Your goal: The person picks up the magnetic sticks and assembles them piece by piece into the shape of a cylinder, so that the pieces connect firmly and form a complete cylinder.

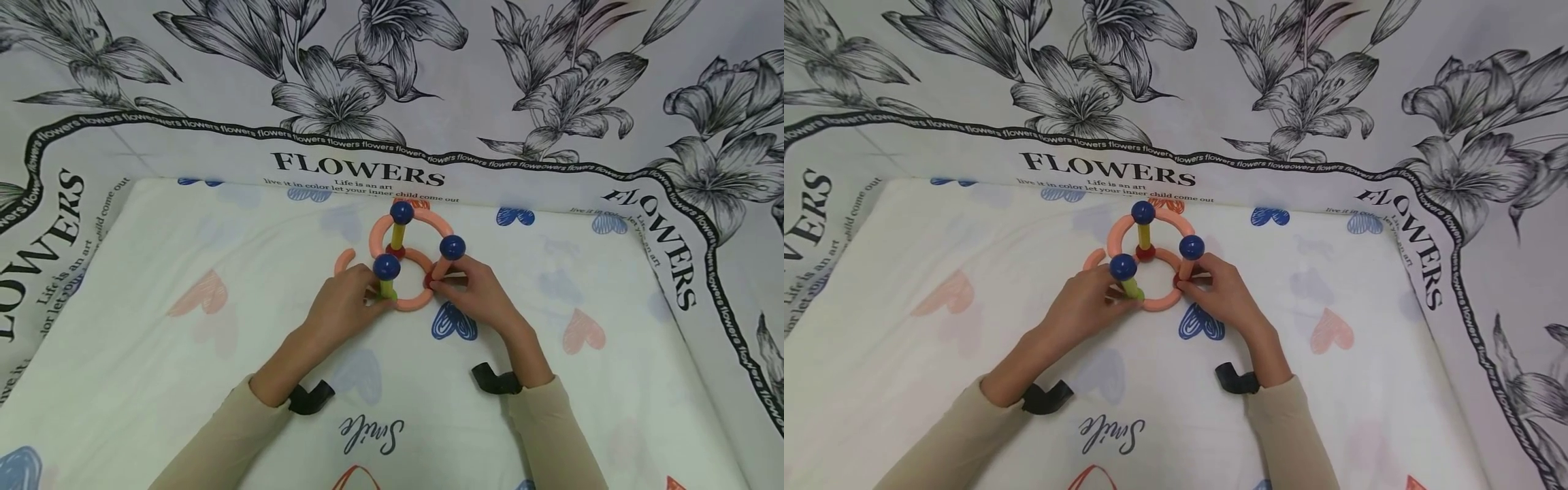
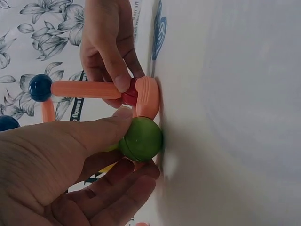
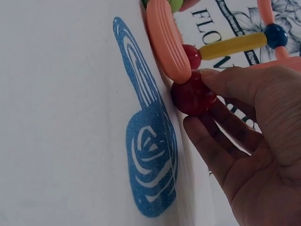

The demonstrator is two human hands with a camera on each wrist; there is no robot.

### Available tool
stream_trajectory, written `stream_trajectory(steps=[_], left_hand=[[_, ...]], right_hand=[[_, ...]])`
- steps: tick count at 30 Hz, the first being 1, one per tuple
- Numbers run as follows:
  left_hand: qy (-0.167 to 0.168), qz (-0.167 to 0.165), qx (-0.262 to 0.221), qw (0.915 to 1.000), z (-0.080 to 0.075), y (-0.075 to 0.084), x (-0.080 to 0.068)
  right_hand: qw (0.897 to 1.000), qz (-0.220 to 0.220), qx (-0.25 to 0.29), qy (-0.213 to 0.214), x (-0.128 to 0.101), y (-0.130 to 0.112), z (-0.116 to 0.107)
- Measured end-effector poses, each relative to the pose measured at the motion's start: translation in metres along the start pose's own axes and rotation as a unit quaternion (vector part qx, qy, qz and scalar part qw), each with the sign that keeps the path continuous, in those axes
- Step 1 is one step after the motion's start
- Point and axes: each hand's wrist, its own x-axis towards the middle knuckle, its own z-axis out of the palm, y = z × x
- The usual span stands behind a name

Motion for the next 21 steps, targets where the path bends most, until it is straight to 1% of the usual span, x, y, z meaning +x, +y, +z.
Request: stream_trajectory(steps=[5,12,21], left_hand=[[0.004,-0.001,-0.004,1.0,0.0017,0.0008,0.0004],[0.007,-0.002,0.003,1.0,0.003,0.0018,0.0009],[0.01,-0.004,-0.019,0.9998,0.0005,-0.0016,0.0025]], right_hand=[[1.0,0.001,0.0,-0.001,0.0,-0.0013,-0.0007],[1.0,0.007,-0.009,-0.002,-0.0005,-0.0031,-0.0019],[1.0,0.001,0.0,-0.003,0.0001,-0.0032,-0.0005]])
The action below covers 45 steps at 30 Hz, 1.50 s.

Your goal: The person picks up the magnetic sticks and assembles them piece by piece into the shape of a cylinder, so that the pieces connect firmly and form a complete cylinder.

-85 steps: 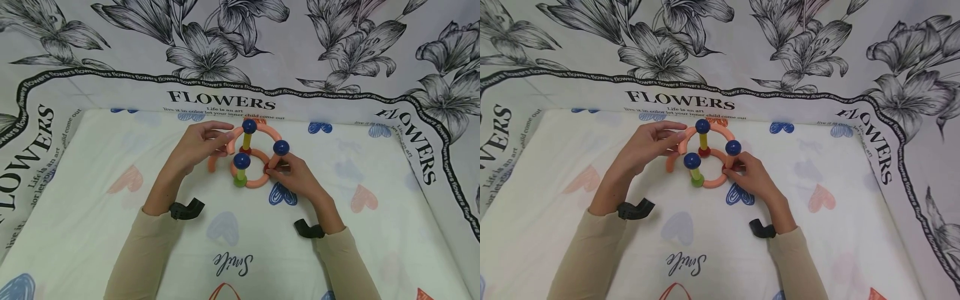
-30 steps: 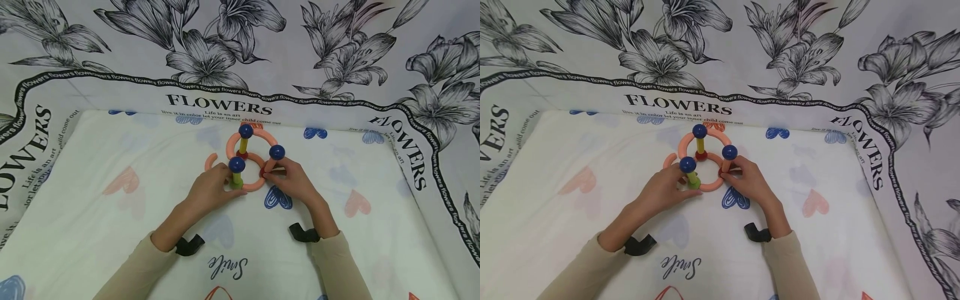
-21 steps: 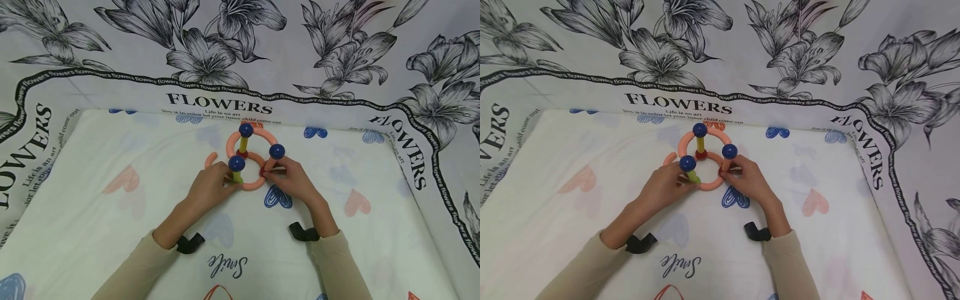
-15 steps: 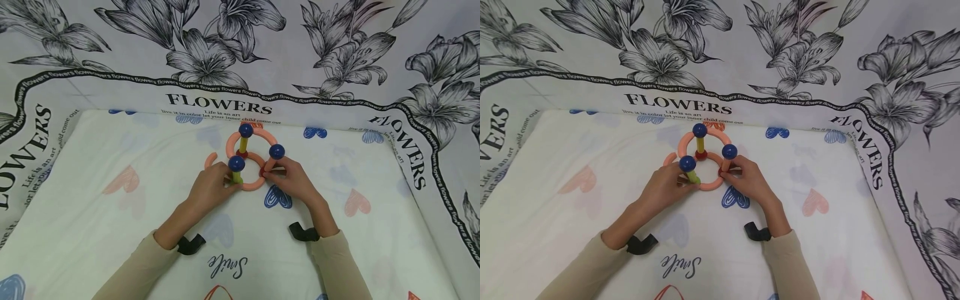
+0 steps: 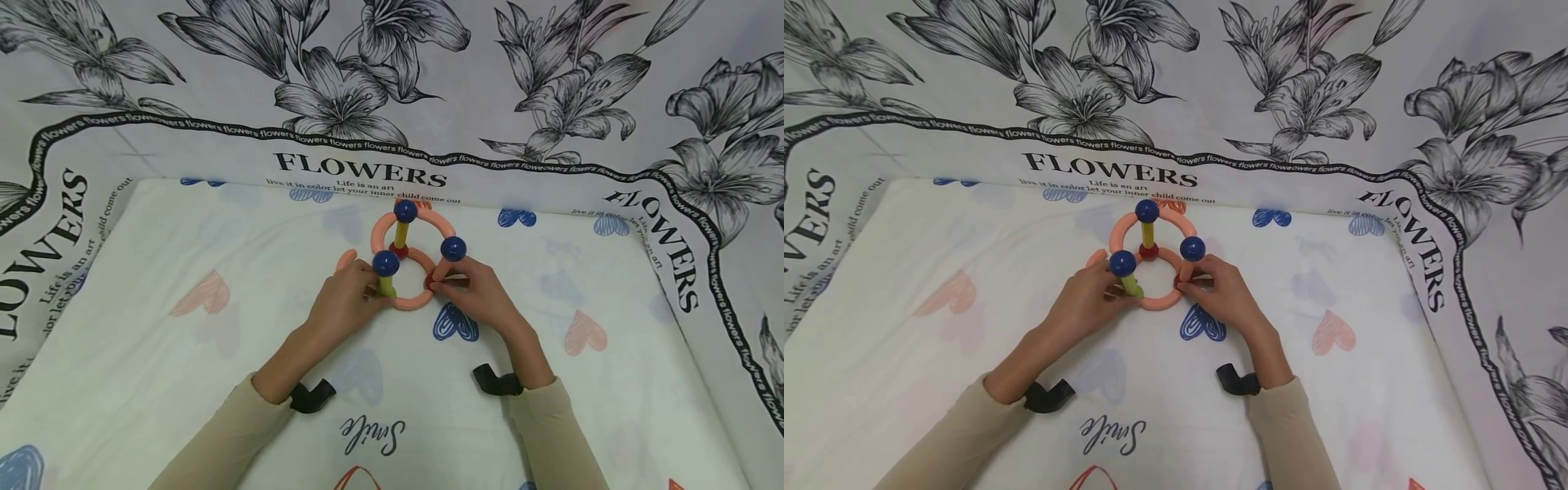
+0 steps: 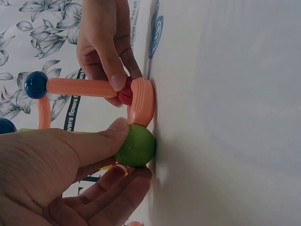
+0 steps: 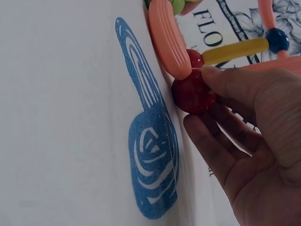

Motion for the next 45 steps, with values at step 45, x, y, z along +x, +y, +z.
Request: stream_trajectory(steps=[45], left_hand=[[0.03,0.017,-0.004,0.9994,-0.004,-0.013,0.004]], right_hand=[[0.999,-0.011,-0.03,0.014,-0.001,-0.006,0.009]])
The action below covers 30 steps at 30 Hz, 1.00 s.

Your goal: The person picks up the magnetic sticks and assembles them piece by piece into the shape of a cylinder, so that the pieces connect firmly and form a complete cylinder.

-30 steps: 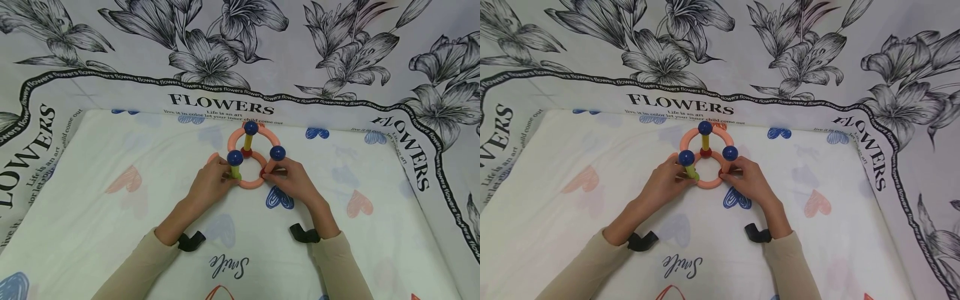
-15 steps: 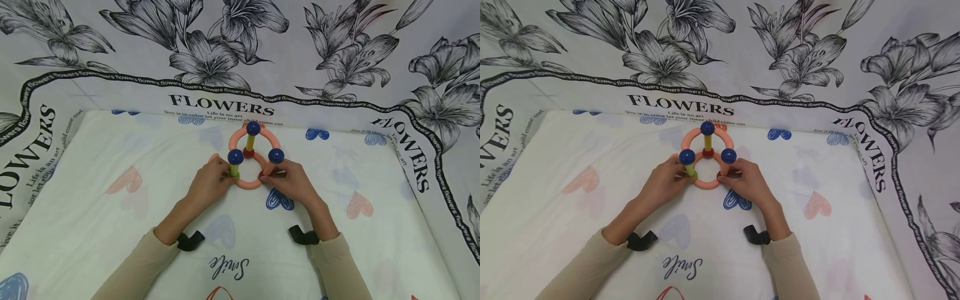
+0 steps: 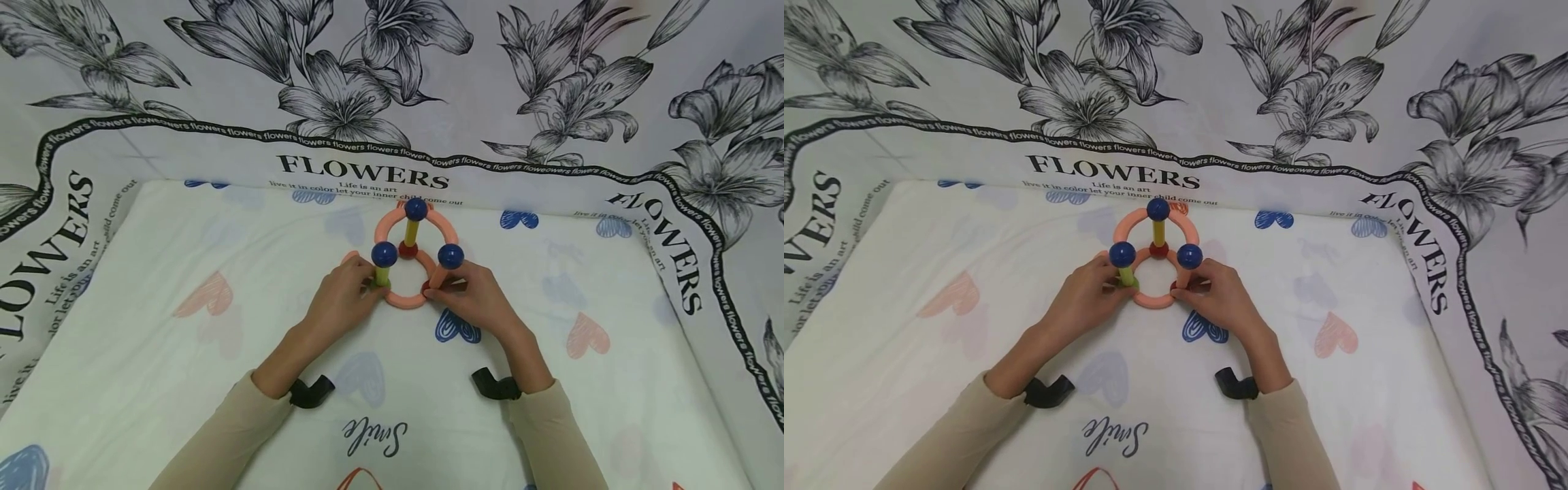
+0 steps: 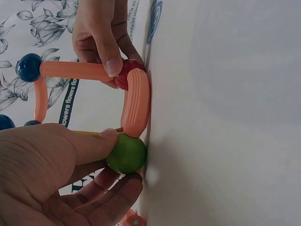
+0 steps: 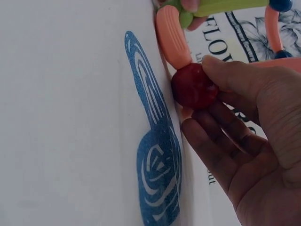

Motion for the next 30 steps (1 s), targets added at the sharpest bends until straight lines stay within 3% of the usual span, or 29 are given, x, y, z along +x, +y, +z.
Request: stream_trajectory(steps=[9,16,30], left_hand=[[0.007,-0.001,-0.022,0.9997,-0.0049,-0.0034,0.0028],[0.012,0.009,-0.048,0.9987,-0.0054,-0.0075,0.0041],[0.005,-0.019,-0.026,0.9995,-0.0038,-0.0071,0.0056]], right_hand=[[0.999,-0.012,-0.01,-0.039,0.0,-0.0013,-0.0027],[0.999,-0.01,-0.011,-0.046,-0.0017,-0.0038,-0.0036],[0.998,-0.021,-0.011,-0.057,-0.0023,-0.0037,-0.0019]])
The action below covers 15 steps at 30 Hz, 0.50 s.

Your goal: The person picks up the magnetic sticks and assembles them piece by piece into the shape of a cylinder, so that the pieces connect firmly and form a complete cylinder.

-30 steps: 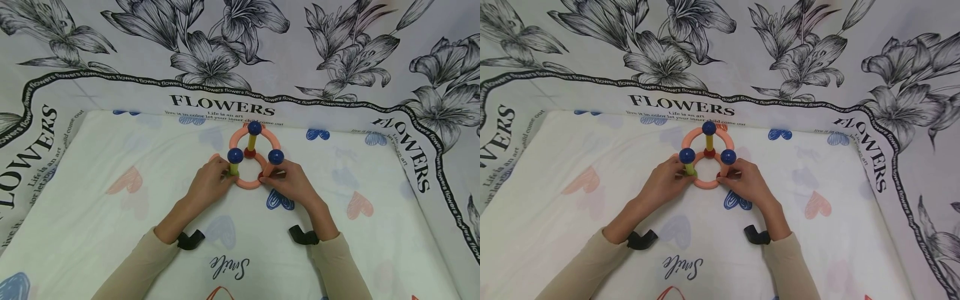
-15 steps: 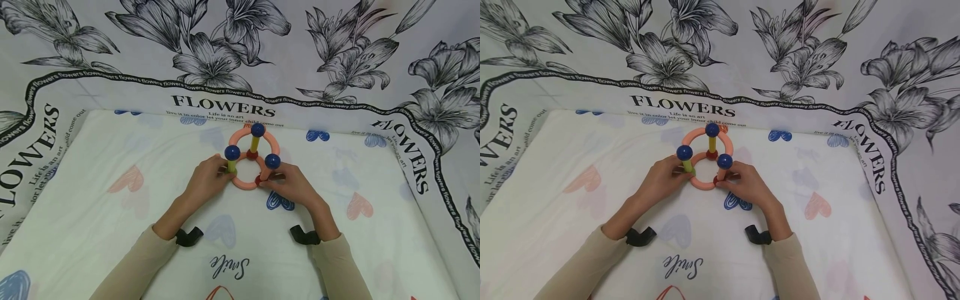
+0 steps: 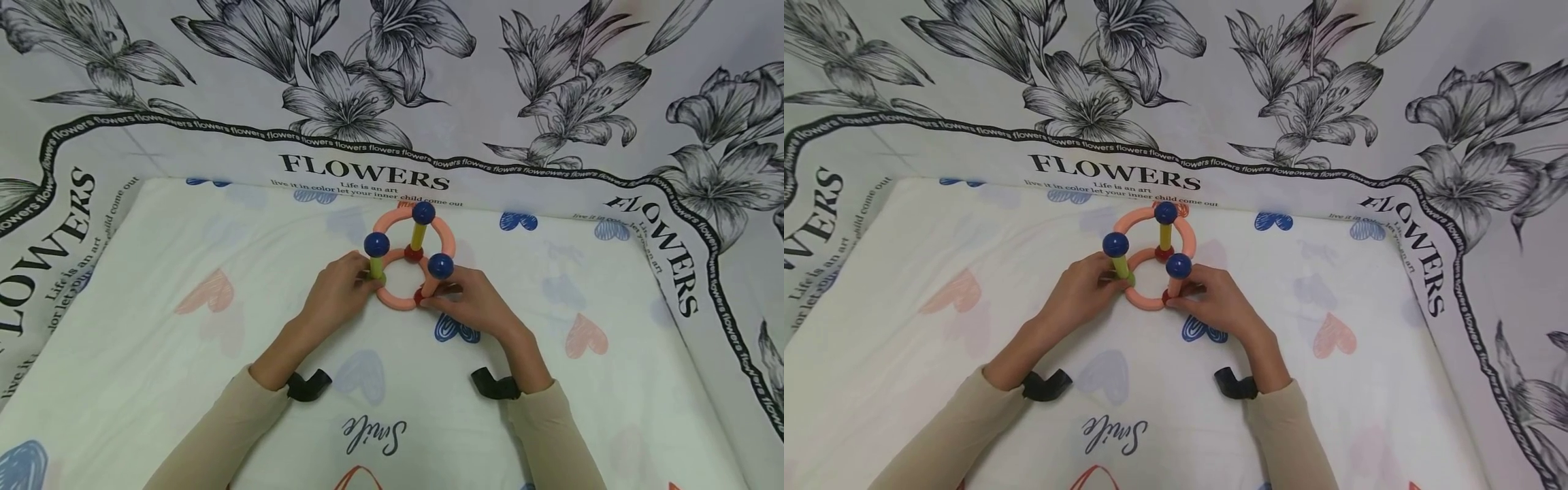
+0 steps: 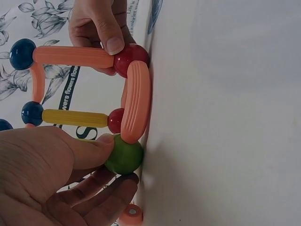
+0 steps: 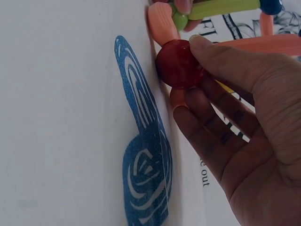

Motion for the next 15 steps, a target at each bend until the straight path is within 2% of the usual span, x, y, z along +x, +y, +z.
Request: stream_trajectory(steps=[10,15], left_hand=[[0.016,0.001,0.01,0.9998,0.0005,0.0004,-0.0032],[0.02,-0.01,0.004,0.9998,0.0013,0.0008,-0.002]], right_hand=[[1.0,-0.009,0.023,-0.009,0.0026,-0.0005,0.0043],[0.999,-0.012,0.03,-0.012,0.0015,-0.0019,0.0025]])
